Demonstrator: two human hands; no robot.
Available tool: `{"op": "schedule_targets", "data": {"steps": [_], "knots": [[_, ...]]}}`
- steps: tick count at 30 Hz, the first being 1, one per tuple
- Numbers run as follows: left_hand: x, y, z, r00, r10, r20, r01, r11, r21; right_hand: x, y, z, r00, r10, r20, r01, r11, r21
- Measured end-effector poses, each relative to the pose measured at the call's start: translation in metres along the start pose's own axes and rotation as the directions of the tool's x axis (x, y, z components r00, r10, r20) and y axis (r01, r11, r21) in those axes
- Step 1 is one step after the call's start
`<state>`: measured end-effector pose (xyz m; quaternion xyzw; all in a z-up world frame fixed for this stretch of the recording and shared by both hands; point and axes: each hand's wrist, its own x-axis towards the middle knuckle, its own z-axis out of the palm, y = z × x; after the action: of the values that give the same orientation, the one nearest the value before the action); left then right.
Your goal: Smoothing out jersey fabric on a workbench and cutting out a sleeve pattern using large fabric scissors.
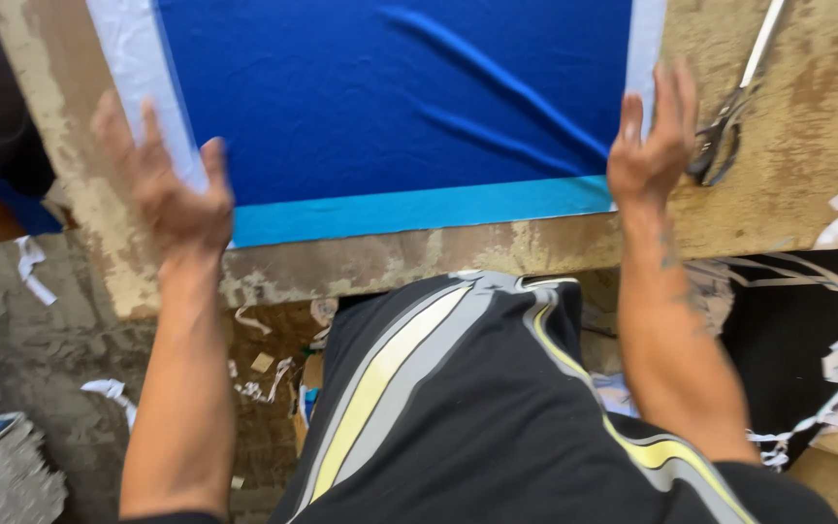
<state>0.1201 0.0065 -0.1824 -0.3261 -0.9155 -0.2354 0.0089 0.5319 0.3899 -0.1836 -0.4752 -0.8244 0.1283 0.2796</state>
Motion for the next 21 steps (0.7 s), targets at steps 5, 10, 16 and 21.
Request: {"op": "schedule_targets", "data": {"steps": [5, 10, 16, 21], "knots": [[0.022, 0.0, 0.026, 0.931, 0.073, 0.359, -0.171, 0.953, 0.25, 0.056, -0.003, 0.05, 0.859, -0.2, 0.471, 0.329, 0.921, -0.209], [0.025, 0.005, 0.02, 0.909, 0.018, 0.416, -0.134, 0.958, 0.253, 0.072, -0.039, 0.034, 0.781, 0.014, 0.625, 0.189, 0.948, -0.257], [0.042, 0.013, 0.018, 0.969, 0.178, 0.169, -0.197, 0.975, 0.099, 0.069, -0.021, 0.047, 0.942, -0.078, 0.327, 0.172, 0.948, -0.269], [0.071, 0.001, 0.012, 0.916, -0.044, 0.398, -0.032, 0.983, 0.181, 0.086, 0.009, 0.057, 0.973, -0.052, 0.225, 0.114, 0.956, -0.269]]}}
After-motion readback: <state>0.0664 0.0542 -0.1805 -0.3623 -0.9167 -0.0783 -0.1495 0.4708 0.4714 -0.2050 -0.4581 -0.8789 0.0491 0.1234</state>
